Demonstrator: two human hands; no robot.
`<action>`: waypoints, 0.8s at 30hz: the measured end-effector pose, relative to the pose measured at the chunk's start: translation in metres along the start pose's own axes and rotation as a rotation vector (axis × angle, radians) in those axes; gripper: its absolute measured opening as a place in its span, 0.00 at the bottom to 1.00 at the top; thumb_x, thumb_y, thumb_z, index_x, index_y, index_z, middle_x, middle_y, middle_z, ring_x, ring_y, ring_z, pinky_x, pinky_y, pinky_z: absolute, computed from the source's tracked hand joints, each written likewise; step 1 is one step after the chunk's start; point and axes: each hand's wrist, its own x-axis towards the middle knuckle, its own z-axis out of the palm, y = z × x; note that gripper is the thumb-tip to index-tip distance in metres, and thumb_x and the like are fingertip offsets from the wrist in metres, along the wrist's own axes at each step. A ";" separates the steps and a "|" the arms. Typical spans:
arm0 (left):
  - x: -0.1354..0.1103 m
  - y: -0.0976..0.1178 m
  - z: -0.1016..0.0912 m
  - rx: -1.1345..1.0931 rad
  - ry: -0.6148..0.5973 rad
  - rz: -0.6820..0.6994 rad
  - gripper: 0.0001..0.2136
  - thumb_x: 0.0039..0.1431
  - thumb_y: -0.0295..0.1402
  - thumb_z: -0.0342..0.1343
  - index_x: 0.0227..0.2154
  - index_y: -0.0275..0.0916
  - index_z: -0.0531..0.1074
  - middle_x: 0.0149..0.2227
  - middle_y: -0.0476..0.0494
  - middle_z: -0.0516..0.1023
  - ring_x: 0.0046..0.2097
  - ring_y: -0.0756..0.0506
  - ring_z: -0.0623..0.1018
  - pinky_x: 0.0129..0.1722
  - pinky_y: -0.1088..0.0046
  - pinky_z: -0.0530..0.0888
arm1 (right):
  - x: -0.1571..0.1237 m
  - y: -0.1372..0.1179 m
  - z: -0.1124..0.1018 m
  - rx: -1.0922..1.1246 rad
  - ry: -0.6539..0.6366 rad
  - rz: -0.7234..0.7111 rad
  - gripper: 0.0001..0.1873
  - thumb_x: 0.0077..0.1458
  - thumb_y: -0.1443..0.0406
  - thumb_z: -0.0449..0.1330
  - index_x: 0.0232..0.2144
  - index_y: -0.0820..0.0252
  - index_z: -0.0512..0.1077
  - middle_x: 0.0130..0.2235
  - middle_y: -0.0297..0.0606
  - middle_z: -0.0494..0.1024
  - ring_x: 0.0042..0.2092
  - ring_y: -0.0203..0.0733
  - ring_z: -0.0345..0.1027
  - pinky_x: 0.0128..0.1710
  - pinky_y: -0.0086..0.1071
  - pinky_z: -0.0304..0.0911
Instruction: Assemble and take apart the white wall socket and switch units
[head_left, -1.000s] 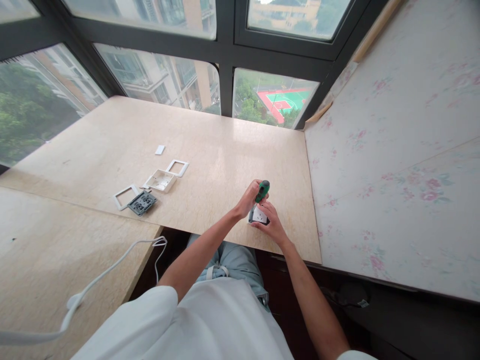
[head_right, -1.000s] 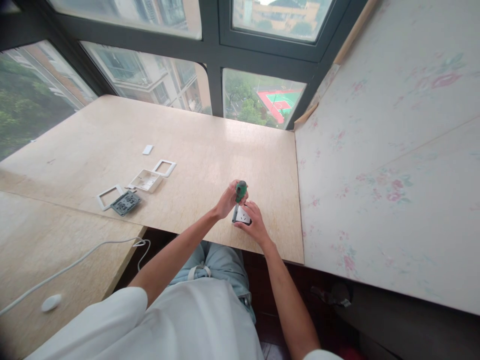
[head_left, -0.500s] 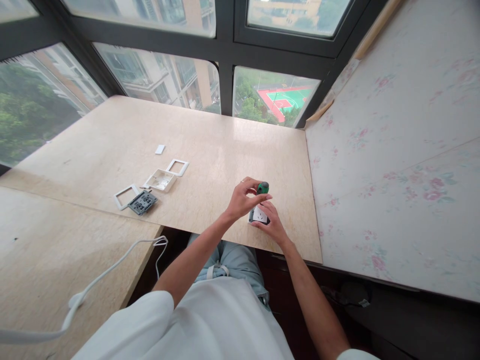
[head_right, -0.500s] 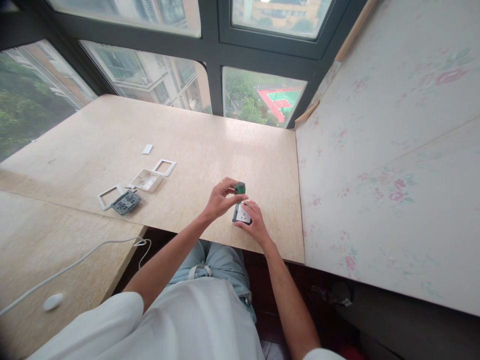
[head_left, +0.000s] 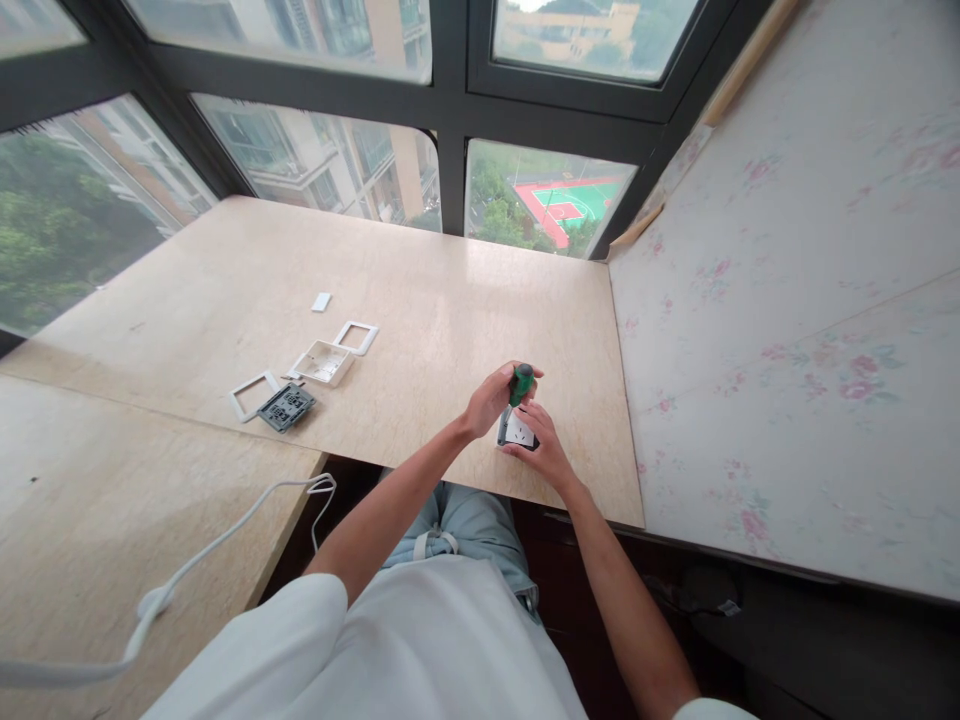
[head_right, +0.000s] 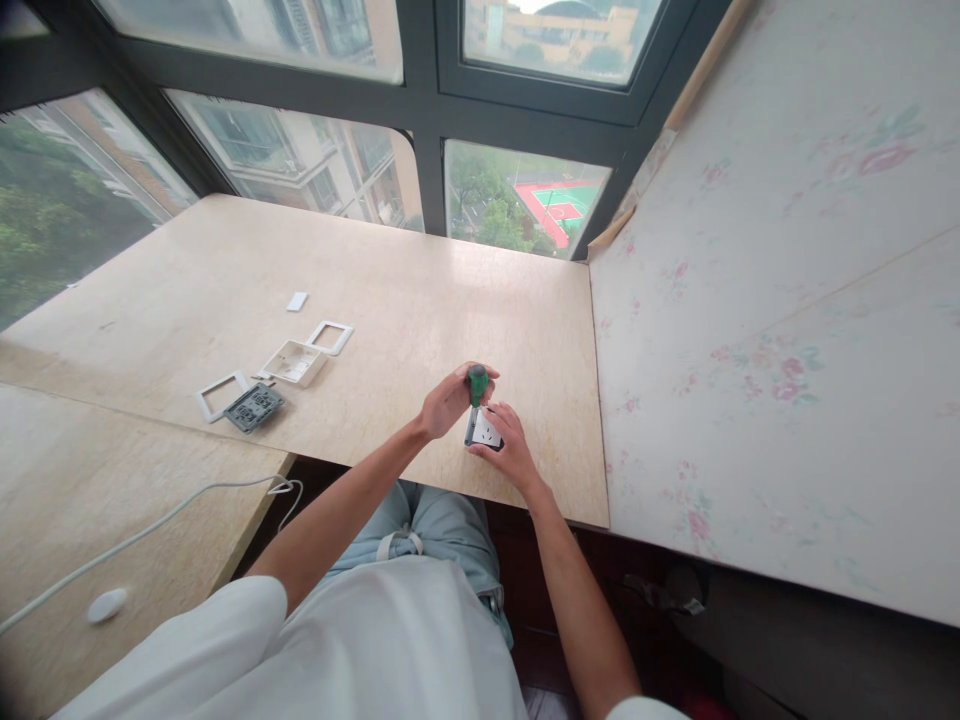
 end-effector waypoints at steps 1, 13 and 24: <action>0.000 0.000 0.002 0.026 -0.006 0.002 0.27 0.59 0.58 0.48 0.40 0.35 0.72 0.29 0.46 0.68 0.32 0.48 0.69 0.35 0.68 0.68 | 0.000 0.000 0.000 -0.001 0.002 -0.002 0.37 0.48 0.50 0.68 0.59 0.52 0.68 0.61 0.47 0.68 0.66 0.58 0.54 0.65 0.59 0.49; 0.005 -0.010 0.000 0.138 0.080 0.038 0.24 0.53 0.54 0.61 0.37 0.39 0.62 0.29 0.51 0.71 0.30 0.51 0.73 0.32 0.74 0.67 | 0.000 0.002 0.001 0.009 0.018 -0.038 0.37 0.49 0.49 0.67 0.59 0.53 0.67 0.61 0.47 0.68 0.66 0.56 0.54 0.65 0.56 0.49; 0.007 -0.008 0.010 0.053 0.012 -0.052 0.29 0.62 0.59 0.43 0.28 0.35 0.70 0.19 0.50 0.65 0.23 0.52 0.63 0.26 0.74 0.60 | 0.006 -0.005 -0.006 -0.025 -0.033 -0.025 0.32 0.48 0.50 0.68 0.54 0.52 0.72 0.56 0.47 0.72 0.60 0.57 0.61 0.61 0.55 0.54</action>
